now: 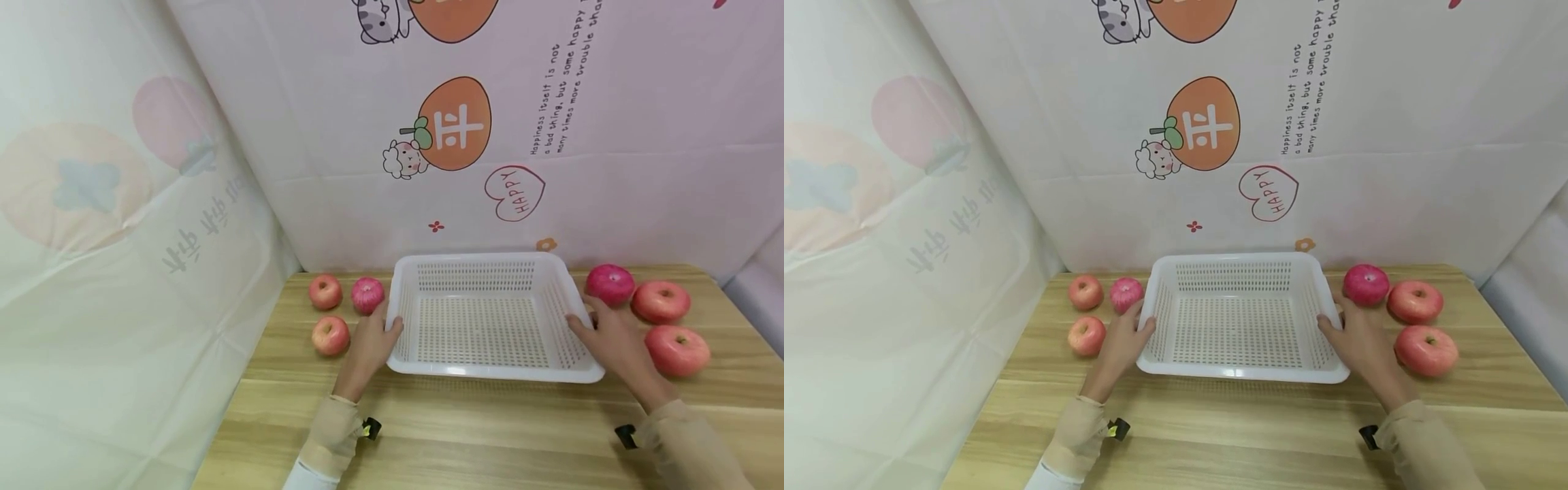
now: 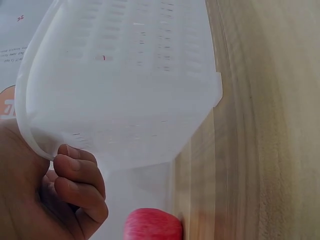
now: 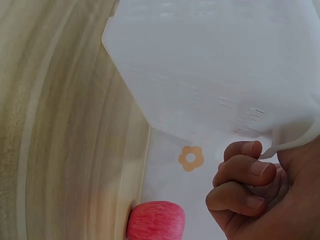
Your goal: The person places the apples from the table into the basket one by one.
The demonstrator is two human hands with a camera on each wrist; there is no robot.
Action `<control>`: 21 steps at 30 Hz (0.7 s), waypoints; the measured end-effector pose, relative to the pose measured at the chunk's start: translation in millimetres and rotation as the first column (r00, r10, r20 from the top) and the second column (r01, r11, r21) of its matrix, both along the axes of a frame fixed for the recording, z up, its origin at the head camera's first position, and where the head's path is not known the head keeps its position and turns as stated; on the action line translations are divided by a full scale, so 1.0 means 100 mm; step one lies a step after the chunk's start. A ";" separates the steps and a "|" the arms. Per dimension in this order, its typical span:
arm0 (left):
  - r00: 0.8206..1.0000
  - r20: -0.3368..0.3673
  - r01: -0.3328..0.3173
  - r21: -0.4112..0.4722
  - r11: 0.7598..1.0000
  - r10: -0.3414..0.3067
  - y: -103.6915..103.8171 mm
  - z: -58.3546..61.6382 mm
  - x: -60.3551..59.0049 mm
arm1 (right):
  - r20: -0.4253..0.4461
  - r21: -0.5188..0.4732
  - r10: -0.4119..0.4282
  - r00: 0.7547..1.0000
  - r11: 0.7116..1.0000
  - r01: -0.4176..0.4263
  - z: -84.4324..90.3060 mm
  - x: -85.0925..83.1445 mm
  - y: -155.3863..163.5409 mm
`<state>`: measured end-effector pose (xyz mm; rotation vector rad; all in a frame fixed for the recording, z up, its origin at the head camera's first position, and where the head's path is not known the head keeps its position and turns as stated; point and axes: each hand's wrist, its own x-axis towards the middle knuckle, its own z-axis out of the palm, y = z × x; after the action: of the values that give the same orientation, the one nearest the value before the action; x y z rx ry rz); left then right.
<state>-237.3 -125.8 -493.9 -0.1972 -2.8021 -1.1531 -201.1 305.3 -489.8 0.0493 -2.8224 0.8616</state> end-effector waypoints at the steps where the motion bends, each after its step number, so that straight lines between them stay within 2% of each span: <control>1: 1.000 -0.010 -0.002 -0.009 1.000 0.002 0.00 0.00 0.01 | -0.003 -0.001 0.005 1.000 1.000 -0.005 0.00 0.01 -0.01; 4: 0.999 -0.036 0.008 -0.010 1.000 -0.008 -0.01 -0.01 0.04 | -0.014 0.001 0.014 1.000 1.000 -0.014 0.01 0.05 -0.02; 9: 0.999 -0.027 0.021 0.026 0.999 -0.020 -0.02 -0.02 0.12 | -0.002 0.008 0.023 1.000 1.000 -0.023 0.01 0.11 -0.01; 17: 1.000 -0.026 -0.014 -0.002 1.000 0.014 0.00 -0.01 0.22 | 0.067 0.030 0.016 0.998 0.999 -0.018 0.05 0.22 -0.02; 21: 0.999 -0.039 -0.025 -0.015 1.000 0.025 0.02 0.01 0.25 | 0.066 0.042 0.007 0.998 0.999 -0.010 0.06 0.24 -0.03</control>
<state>-212.4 -124.0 -493.0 -0.1834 -2.7726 -1.1106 -176.8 302.8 -483.3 0.0401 -2.9039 0.8204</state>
